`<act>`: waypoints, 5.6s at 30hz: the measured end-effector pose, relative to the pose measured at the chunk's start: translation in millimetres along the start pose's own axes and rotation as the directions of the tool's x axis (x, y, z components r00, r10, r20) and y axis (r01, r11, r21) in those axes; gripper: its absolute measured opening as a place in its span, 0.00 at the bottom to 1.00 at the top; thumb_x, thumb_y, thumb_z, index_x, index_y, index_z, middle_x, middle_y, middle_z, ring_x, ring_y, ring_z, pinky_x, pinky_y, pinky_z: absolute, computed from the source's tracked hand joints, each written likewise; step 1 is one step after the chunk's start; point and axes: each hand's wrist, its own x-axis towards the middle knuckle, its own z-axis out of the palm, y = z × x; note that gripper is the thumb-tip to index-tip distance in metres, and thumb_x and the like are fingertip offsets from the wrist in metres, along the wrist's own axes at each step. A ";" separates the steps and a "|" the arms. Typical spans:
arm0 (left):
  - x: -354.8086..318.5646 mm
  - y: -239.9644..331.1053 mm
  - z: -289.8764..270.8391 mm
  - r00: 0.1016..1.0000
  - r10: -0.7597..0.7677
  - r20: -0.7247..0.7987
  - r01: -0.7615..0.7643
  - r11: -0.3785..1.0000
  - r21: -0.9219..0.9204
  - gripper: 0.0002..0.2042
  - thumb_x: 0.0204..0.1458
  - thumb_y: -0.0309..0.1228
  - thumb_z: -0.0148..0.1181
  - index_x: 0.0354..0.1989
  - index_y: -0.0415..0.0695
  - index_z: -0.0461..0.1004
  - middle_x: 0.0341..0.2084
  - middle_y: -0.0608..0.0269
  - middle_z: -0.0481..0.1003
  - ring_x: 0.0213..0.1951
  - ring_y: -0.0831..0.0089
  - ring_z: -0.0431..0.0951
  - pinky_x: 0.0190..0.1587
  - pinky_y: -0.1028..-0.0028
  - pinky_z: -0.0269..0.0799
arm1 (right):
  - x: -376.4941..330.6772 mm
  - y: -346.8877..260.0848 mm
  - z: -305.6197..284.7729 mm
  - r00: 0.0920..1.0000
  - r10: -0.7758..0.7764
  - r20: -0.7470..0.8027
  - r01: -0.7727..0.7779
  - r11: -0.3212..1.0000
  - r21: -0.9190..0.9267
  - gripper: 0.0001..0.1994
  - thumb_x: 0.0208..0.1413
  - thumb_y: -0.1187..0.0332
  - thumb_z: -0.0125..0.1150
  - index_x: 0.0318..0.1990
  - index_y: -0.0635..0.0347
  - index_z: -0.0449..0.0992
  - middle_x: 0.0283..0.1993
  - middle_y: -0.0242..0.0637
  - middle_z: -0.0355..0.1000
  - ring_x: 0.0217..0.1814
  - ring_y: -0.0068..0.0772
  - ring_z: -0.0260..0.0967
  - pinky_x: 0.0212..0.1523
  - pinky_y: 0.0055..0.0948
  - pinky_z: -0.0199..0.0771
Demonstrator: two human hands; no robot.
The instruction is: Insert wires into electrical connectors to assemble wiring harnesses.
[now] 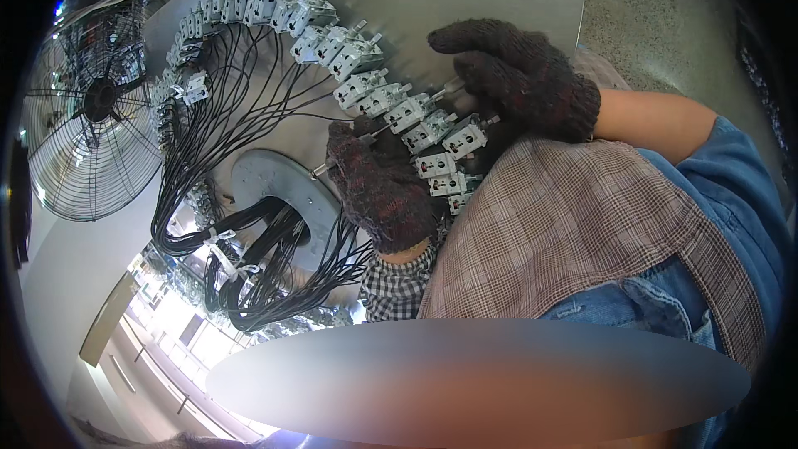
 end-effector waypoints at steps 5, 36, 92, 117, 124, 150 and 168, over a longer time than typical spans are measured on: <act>-0.2 -1.5 -1.0 0.997 0.065 0.050 -0.065 0.998 -0.011 0.11 0.59 0.34 0.46 0.42 0.40 0.66 0.37 0.59 0.70 0.43 0.69 0.73 0.48 0.71 0.72 | 12.5 10.8 -2.9 0.847 -0.519 0.114 0.492 0.685 -0.538 0.19 0.48 0.72 0.60 0.48 0.65 0.64 0.51 0.52 0.66 0.40 0.40 0.73 0.36 0.32 0.78; -5.6 8.2 13.8 0.994 0.006 -0.110 0.001 0.998 0.056 0.11 0.60 0.35 0.45 0.43 0.41 0.66 0.35 0.61 0.70 0.35 0.76 0.73 0.40 0.79 0.74 | 9.8 13.7 -5.1 0.991 -0.131 0.026 0.132 0.990 -0.040 0.40 0.31 0.54 0.73 0.52 0.63 0.60 0.56 0.59 0.60 0.38 0.41 0.75 0.37 0.34 0.79; -29.4 -4.1 -9.9 0.984 -0.048 0.171 0.047 0.999 0.010 0.21 0.62 0.44 0.38 0.47 0.37 0.65 0.43 0.49 0.70 0.45 0.61 0.74 0.47 0.64 0.75 | -14.6 -9.1 -15.8 0.977 0.135 0.167 -0.157 0.979 0.127 0.23 0.58 0.65 0.51 0.61 0.54 0.61 0.45 0.43 0.68 0.45 0.33 0.70 0.45 0.31 0.73; -27.4 -1.2 -0.2 0.974 -0.043 0.222 0.059 0.996 -0.065 0.14 0.61 0.37 0.42 0.47 0.40 0.65 0.41 0.54 0.69 0.46 0.66 0.71 0.44 0.70 0.74 | 0.5 -13.7 -18.3 0.989 -0.070 0.133 0.086 0.989 -0.119 0.21 0.52 0.72 0.58 0.54 0.62 0.66 0.45 0.46 0.69 0.41 0.36 0.73 0.41 0.32 0.77; -15.4 -10.7 -19.8 0.676 0.423 0.603 -0.680 0.042 0.732 0.11 0.58 0.35 0.46 0.39 0.39 0.68 0.34 0.57 0.70 0.35 0.67 0.72 0.36 0.73 0.70 | -8.3 -23.8 -11.3 0.970 0.217 0.105 -0.226 0.971 0.078 0.15 0.57 0.65 0.52 0.50 0.60 0.70 0.47 0.43 0.71 0.41 0.34 0.73 0.46 0.32 0.73; -31.1 -13.9 -18.8 0.993 0.091 0.076 -0.090 0.996 -0.016 0.11 0.61 0.35 0.46 0.44 0.39 0.67 0.42 0.55 0.70 0.47 0.65 0.71 0.51 0.67 0.70 | -0.4 -12.7 -16.4 0.936 0.303 0.180 -0.315 0.948 0.038 0.19 0.58 0.67 0.53 0.56 0.64 0.65 0.46 0.43 0.68 0.39 0.36 0.71 0.34 0.35 0.78; -33.6 -10.9 -22.4 0.983 0.022 0.184 -0.017 0.999 -0.032 0.16 0.62 0.39 0.41 0.48 0.40 0.65 0.44 0.55 0.70 0.50 0.62 0.70 0.55 0.60 0.69 | -4.3 -2.8 -8.0 0.960 -0.265 0.092 0.277 0.948 -0.155 0.17 0.56 0.69 0.54 0.52 0.66 0.67 0.43 0.43 0.71 0.36 0.32 0.75 0.35 0.29 0.78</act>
